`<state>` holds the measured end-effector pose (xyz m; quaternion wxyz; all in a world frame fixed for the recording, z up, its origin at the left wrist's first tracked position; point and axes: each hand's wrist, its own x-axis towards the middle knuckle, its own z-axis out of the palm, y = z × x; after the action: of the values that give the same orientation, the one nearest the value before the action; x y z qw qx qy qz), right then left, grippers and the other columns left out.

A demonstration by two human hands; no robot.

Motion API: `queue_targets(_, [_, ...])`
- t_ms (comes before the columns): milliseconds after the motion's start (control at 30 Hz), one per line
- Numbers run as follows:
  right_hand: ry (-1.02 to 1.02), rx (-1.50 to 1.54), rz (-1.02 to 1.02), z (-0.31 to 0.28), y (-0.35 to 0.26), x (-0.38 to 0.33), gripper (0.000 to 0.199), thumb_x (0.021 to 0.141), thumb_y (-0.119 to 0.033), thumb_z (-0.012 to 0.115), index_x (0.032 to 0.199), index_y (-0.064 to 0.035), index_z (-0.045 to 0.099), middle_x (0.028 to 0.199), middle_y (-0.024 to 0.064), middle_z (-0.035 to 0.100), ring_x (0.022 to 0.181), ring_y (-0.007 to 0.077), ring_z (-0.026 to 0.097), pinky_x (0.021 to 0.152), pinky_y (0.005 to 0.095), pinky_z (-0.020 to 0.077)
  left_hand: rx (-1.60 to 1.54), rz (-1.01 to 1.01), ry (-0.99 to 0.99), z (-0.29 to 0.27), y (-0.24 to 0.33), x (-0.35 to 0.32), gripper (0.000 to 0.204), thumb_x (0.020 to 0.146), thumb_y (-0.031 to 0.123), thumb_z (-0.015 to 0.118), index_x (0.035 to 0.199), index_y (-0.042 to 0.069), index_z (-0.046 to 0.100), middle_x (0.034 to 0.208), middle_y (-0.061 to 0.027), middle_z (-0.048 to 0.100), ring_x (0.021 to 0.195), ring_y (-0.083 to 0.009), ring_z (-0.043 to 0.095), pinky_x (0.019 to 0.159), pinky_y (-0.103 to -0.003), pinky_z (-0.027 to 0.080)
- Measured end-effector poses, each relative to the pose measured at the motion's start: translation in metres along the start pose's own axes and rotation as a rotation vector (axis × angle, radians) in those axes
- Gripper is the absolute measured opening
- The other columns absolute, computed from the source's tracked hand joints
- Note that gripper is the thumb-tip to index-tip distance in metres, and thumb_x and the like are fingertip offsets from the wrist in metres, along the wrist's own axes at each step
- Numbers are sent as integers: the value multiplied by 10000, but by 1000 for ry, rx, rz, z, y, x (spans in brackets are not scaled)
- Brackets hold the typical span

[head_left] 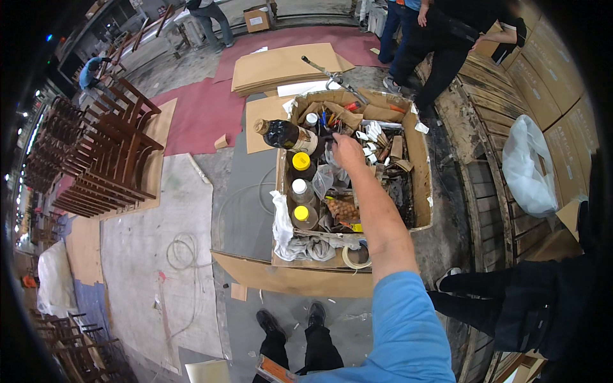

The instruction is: The person retrieves white foam sheets from a plastic bag, walks to a workbench, and uses a utility knife to cut the foam into smaller rectangular pieces. The cut pieces are then placed on a nearby surface.

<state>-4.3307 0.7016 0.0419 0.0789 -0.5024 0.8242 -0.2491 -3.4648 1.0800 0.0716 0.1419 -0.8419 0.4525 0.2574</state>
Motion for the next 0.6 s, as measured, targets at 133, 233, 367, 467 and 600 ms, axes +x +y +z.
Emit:
queue_targets(133, [-10,30,-12,12,6,-2,274,869,-201,576,1076,-55,683,988,213,669,1002,375,616,892,461,481,-8,0,4,-4,5,-19,781,761,401,733,1315,-82,469,1181,-318,592,1073,-417,586,905,-445,474])
queue_targets(233, [-3,-10,-30,16,6,4,258,880,-243,582,972,-38,709,961,219,664,971,377,618,868,474,481,-17,13,8,-7,7,-30,773,762,391,734,1317,-79,470,1179,-316,594,1068,-414,587,903,-444,475])
queue_targets(367, [197,-59,14,20,-2,6,371,902,-373,581,895,-25,711,936,190,651,944,351,624,824,465,513,-39,44,25,-10,2,-49,763,763,377,735,1319,-74,470,1177,-313,597,1062,-411,590,900,-443,475])
queue_targets(467, [180,-14,61,19,-10,16,382,897,-391,590,868,-24,689,909,181,665,922,360,636,797,463,521,-66,64,39,-10,-7,-66,756,764,367,736,1321,-71,471,1175,-311,599,1057,-408,592,898,-442,476])
queue_targets(600, [214,88,197,18,-11,28,393,874,-426,616,1031,-76,532,843,245,674,822,436,651,732,517,509,-35,-100,24,-3,-14,-77,725,768,291,732,1352,-40,458,1201,-300,587,1082,-382,573,927,-420,463])
